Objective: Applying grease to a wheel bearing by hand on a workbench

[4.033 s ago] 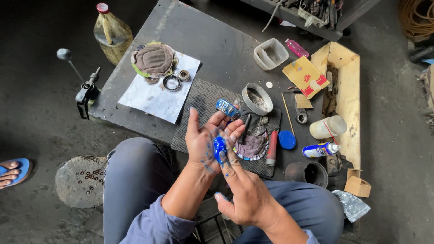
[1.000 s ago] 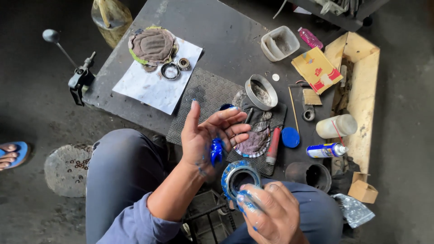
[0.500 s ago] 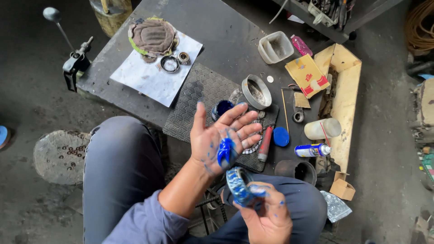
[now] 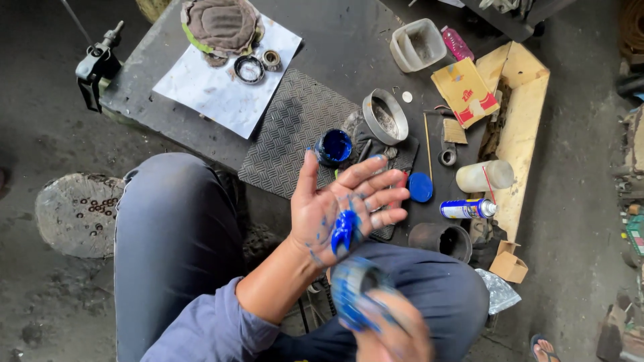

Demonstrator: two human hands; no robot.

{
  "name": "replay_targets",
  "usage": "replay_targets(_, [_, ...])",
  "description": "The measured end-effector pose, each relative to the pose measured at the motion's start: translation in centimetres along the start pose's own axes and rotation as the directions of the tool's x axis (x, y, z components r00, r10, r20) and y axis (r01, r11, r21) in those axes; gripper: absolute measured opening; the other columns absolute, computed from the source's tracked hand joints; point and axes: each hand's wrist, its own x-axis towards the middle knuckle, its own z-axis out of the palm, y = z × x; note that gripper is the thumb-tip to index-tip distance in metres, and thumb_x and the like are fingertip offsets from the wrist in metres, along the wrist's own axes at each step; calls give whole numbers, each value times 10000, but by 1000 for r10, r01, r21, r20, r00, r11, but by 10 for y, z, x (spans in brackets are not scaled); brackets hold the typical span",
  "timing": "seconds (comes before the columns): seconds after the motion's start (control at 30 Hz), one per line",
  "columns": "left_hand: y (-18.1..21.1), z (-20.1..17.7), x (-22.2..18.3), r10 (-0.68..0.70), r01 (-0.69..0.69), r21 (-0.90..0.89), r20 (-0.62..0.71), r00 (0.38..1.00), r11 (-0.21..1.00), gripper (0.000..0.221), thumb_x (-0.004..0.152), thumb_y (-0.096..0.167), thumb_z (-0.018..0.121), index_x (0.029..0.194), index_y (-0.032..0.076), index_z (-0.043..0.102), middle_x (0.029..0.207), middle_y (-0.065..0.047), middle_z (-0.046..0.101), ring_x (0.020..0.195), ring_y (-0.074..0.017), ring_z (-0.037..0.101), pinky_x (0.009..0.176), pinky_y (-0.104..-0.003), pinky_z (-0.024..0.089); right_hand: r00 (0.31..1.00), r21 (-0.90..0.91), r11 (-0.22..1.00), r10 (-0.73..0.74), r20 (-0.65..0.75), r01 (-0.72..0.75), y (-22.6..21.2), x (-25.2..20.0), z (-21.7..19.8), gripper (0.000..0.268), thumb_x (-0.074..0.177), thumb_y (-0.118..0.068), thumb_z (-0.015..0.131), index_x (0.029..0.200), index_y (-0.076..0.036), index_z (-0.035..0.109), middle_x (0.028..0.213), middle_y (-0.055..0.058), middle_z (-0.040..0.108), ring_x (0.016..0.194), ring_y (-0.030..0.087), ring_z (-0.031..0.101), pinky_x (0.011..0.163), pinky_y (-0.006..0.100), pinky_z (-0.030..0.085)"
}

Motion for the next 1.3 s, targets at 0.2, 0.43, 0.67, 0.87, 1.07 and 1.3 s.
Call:
replay_targets(0.2, [4, -11, 0, -8, 7, 23, 51, 999, 1000, 960, 1033, 822, 347, 1518, 20, 551, 1555, -253, 520, 1442, -450, 501, 1212, -662, 366, 748, 16, 812, 529, 402, -583, -6, -42, -44, 567, 837, -20, 670, 1398, -82, 613, 1219, -33, 735, 969, -7, 761, 962, 115, 576])
replay_targets(0.43, [-1, -10, -15, 22, -20, -16, 79, 997, 1000, 967, 1043, 833, 310, 1589, 51, 473, 1619, -237, 448, 1501, -453, 428, 1267, -724, 242, 753, 345, 819, 152, 640, -458, 23, -28, -27, 400, 790, -32, 810, 1166, 48, 702, 1199, 67, 726, 1113, 168, 741, 1046, 202, 515])
replay_targets(0.67, [2, 47, 0, -27, 31, 12, -218, 976, 999, 1083, 891, 862, 209, 1615, 65, 323, 1673, -254, 315, 1479, -496, 316, 1209, -777, 175, 929, 194, 976, 24, 370, -103, 5, -8, 4, 151, 824, -39, 725, 971, -67, 746, 1070, 75, 740, 966, 247, 729, 911, 327, 562])
replay_targets(0.87, [2, -15, -13, -9, 7, 27, 82, 997, 1000, 1017, 1002, 875, 285, 1627, 79, 397, 1681, -208, 365, 1546, -442, 363, 1262, -762, 224, 971, 104, 992, 42, 236, -68, -6, -7, 9, 178, 757, -2, 765, 884, -126, 776, 977, 27, 729, 859, 225, 715, 849, 316, 580])
replay_targets(1.07, [5, -19, -8, 3, -5, 24, 98, 995, 1000, 1001, 1018, 870, 280, 1615, 79, 424, 1675, -220, 375, 1540, -432, 380, 1261, -759, 231, 929, 70, 974, 185, 321, -218, -15, 7, 0, 111, 757, 19, 753, 694, -58, 706, 951, 74, 720, 929, 186, 720, 923, 277, 564])
replay_targets(1.3, [1, -23, -12, 35, -35, 5, 73, 997, 999, 999, 1039, 846, 270, 1631, 49, 383, 1670, -238, 364, 1528, -471, 372, 1264, -767, 237, -176, 9, -249, 707, 685, -968, 63, -60, -21, 353, 736, 239, 708, 1040, 91, 605, 1011, 397, 643, 667, 603, 788, 624, 550, 656])
